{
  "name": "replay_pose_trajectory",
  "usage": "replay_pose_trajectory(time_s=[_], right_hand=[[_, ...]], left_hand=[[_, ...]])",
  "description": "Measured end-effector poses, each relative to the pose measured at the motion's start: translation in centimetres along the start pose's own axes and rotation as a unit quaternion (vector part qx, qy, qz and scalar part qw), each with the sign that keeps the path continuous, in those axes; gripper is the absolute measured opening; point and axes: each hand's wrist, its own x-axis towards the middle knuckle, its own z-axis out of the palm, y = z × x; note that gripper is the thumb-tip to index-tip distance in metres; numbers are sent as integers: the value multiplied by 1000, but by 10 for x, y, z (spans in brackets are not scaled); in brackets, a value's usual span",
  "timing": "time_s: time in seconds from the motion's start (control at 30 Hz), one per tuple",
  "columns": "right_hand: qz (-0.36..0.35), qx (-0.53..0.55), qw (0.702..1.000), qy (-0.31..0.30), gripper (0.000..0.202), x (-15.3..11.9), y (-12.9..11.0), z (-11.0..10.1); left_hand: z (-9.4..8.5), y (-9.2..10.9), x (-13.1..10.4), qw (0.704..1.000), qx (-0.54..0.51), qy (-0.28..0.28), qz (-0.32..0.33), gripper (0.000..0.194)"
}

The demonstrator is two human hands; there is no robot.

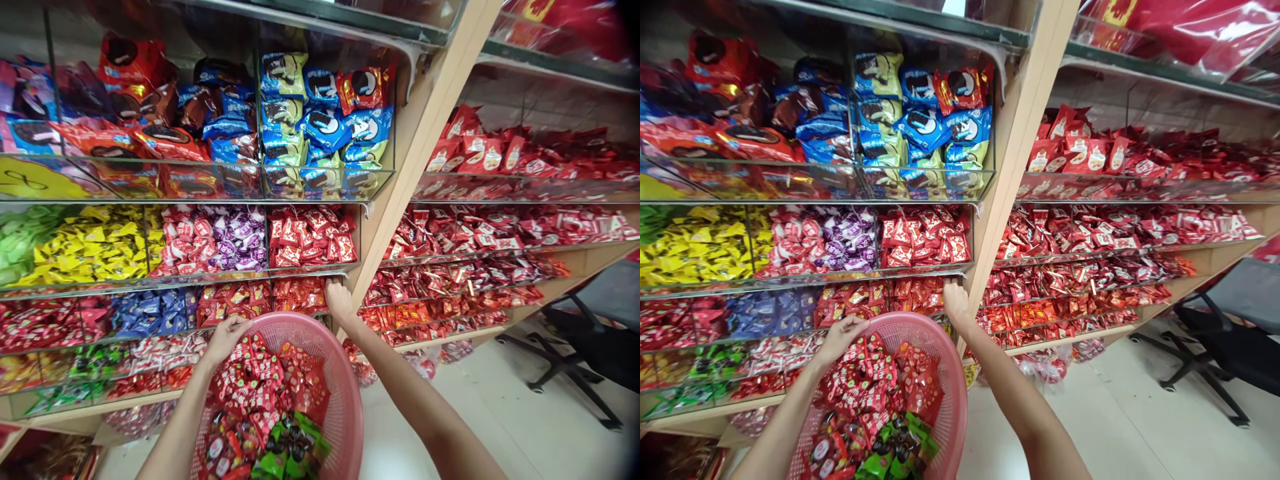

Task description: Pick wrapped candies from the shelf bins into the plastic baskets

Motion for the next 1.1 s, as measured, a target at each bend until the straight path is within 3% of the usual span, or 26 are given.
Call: replay_pose_trajectory(time_s=[0.1,0.23,0.33,0.5,0.57,0.67,0.8,1.0,1.1], right_hand=[[9,41,997,72,28,-8,8,-6],[-53,222,962,149,24,-25,19,-13],[-53,386,916,101,28,-39,22,-16],[-34,599,800,-23,37,-56,15,-24],[-36,628,776,-50,40,-59,11,-29],[-43,641,763,-75,40,-62,9,-31],[-46,617,780,-96,36,-61,7,-21],[-143,359,922,-30,22,-63,-15,0],[-174,256,949,-57,21,-62,-30,9]], left_hand=[[0,1,0,1000,5,5,-1,40],[1,4,-1,1000,7,3,0,42],[1,5,-2,1000,5,5,4,43],[1,4,-2,1000,6,9,15,45],[2,5,-2,1000,7,10,15,45],[2,6,-3,1000,9,6,8,44],[2,5,-3,1000,10,1,3,41],[2,3,-3,1000,14,7,3,39],[3,7,-4,1000,14,7,-4,40]])
